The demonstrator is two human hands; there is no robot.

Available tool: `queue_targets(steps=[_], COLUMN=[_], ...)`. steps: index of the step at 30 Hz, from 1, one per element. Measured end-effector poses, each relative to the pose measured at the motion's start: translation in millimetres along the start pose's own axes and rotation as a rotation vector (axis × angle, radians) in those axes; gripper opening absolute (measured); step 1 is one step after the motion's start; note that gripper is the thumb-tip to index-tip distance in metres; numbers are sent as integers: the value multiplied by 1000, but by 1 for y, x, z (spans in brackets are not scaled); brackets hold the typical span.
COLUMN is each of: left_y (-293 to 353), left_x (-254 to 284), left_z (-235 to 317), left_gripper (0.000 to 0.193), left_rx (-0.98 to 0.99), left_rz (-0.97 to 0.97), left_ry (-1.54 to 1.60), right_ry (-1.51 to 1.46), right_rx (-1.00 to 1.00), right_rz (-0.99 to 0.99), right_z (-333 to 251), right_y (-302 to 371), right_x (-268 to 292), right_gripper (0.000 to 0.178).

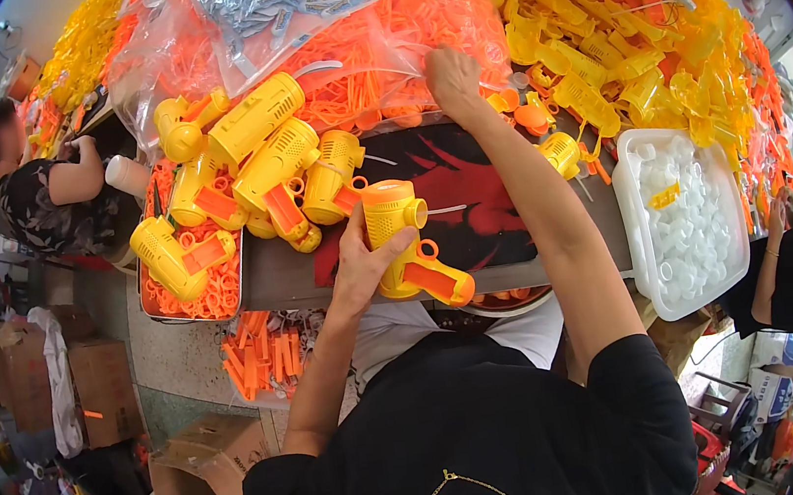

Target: Assembling plastic toy gun components by snapping parts together.

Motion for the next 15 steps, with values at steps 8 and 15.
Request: queue_targets(steps=[8,15], left_y=[-8,-16], left_x=[5,-17], left_z=[12,68], left_gripper=[57,61], left_rx=[-77,-399], left_rz=[44,69], left_ry=[59,-119], right_ry=[-845,-1298], right_rx=[-172,-63], right_rz=[77,-361], right_z=[50,33], right_y=[55,151], right_x=[45,94], right_gripper=[16,20])
Point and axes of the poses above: each hand's wrist, its own y-axis away from the middle knuckle, its own x-axis out of the back of the hand, z = x × y, the point moved 9 cm from there along -y, towards the middle knuckle, and after that the axes turned 14 degrees about y, right-handed, at the moved point
